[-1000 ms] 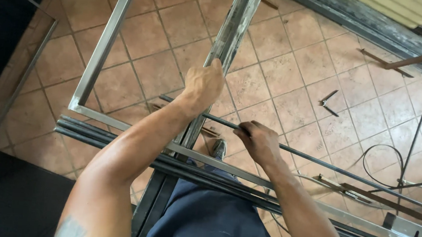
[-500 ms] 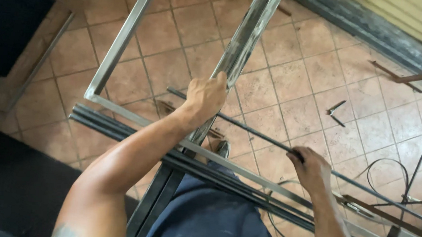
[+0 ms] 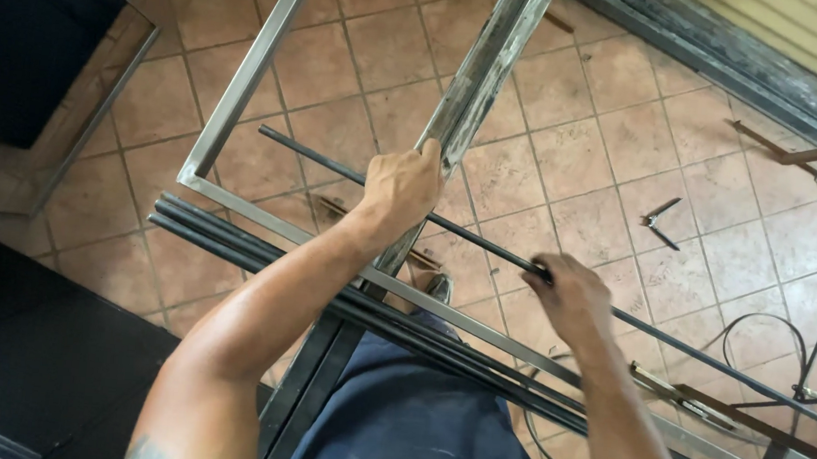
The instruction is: The person places multiple thin metal rods into slots on a rectangular metal frame, aligning them one by one. The person repeatedly positions each rod between the frame rails and adjusts its placement to fit.
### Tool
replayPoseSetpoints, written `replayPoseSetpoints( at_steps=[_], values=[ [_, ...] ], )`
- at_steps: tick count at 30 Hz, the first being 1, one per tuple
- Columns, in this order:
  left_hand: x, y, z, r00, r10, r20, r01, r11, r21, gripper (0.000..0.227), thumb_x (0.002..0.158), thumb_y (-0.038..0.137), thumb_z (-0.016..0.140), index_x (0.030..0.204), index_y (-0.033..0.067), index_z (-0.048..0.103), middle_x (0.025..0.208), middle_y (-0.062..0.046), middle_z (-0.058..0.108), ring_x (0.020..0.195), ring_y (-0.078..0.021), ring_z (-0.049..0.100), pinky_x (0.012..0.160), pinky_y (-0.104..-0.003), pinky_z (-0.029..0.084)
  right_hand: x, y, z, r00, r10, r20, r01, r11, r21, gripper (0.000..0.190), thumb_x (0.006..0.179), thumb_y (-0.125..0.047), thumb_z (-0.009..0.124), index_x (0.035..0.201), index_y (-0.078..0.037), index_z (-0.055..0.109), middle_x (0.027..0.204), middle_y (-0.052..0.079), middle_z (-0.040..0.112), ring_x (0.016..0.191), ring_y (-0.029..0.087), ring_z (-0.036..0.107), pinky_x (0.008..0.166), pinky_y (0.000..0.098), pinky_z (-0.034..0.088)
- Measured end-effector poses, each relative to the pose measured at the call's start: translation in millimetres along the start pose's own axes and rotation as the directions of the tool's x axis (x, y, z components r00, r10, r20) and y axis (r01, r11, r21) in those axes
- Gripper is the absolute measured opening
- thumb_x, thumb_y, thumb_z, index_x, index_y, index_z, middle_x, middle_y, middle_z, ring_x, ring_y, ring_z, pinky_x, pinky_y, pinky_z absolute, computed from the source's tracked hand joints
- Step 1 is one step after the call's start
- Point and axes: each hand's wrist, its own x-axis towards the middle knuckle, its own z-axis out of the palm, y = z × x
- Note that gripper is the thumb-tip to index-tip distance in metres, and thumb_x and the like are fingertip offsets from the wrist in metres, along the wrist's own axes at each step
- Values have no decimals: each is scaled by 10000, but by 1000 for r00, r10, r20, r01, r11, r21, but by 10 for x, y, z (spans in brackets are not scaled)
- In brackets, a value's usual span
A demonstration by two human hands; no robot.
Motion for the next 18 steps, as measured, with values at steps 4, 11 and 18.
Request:
replayPoseSetpoints(
  at_steps=[4,11,18],
  values=[
    [-28,28,-31,1000,-9,-2,9,1000,-16,146,932,290,524,976,154,494,710,-140,713,661,-384,761,628,-500,581,-195,342,5,997,67,39,-68,997,30,213,965,-491,650,1120,-348,678,929,0,709,973,288,722,850,426,578],
    [-24,59,-64,1000,-27,8,27,999,-23,140,939,284,505,967,147,507,712,-152,715,677,-397,762,630,-518,579,-54,133,124,998,53,40,-56,995,84,221,984,-500,625,1119,-333,679,916,4,700,968,282,722,849,420,575],
    [-36,91,-130,999,-34,0,34,999,-24,153,939,296,501,966,146,516,708,-153,719,677,-391,762,628,-509,578,-2,0,-56,994,46,99,-62,985,159,221,1006,-471,604,1133,-309,685,951,45,716,1004,328,712,865,475,568]
  ],
)
